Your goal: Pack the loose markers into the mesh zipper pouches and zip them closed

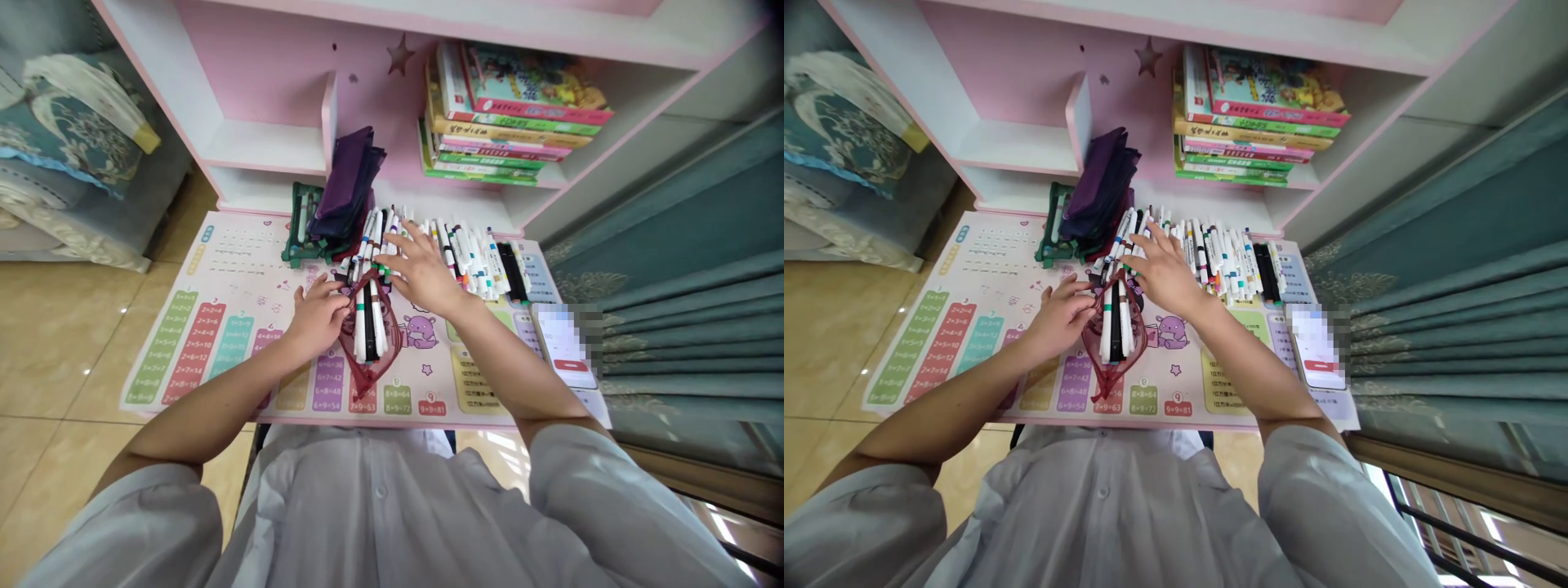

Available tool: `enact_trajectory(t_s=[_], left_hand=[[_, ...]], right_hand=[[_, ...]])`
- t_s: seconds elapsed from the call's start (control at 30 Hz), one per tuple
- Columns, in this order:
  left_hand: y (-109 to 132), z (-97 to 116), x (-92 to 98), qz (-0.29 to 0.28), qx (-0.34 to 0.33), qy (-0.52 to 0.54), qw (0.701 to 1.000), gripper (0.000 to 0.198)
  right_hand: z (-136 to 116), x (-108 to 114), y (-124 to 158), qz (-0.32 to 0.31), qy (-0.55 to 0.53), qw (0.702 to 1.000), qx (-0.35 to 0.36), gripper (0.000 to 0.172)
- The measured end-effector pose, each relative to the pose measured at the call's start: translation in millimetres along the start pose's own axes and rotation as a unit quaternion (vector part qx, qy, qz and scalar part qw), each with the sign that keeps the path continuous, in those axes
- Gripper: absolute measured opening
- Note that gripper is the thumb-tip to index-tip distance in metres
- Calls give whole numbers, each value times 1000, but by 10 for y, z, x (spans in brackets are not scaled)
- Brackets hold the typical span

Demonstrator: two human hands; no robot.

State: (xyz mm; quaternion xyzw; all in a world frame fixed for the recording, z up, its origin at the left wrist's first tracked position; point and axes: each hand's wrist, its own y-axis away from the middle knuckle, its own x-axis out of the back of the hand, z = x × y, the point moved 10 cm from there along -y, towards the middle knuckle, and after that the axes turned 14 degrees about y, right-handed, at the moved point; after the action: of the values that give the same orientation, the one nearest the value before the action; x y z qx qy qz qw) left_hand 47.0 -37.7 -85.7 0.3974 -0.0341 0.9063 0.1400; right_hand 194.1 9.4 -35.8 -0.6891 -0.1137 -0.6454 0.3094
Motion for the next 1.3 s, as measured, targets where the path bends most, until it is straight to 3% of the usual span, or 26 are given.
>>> enact_trajectory(t_s=[0.2,0.47,0.67,0.87,1.1,1.3], left_hand=[[-7,12,7,-26,-7,-5,1000,23],[-29,-35,54,-34,13,9,999,22],[-61,-18,202,-22,21,8,999,22],[-102,-48,230,-61,12,-38,997,17],[-275,-2,314,12,-11,-72,997,18],[-383,144,392,49,-30,-129,990,15]], right_hand=[[-122,-135,-23,4,-19,996,91,30],[-31,-154,120,26,-74,992,97,4],[49,-116,299,36,-133,987,86,16],[203,-67,518,59,-143,988,2,18],[263,-24,815,156,-174,969,-77,19],[218,-65,888,141,-199,962,-122,21]])
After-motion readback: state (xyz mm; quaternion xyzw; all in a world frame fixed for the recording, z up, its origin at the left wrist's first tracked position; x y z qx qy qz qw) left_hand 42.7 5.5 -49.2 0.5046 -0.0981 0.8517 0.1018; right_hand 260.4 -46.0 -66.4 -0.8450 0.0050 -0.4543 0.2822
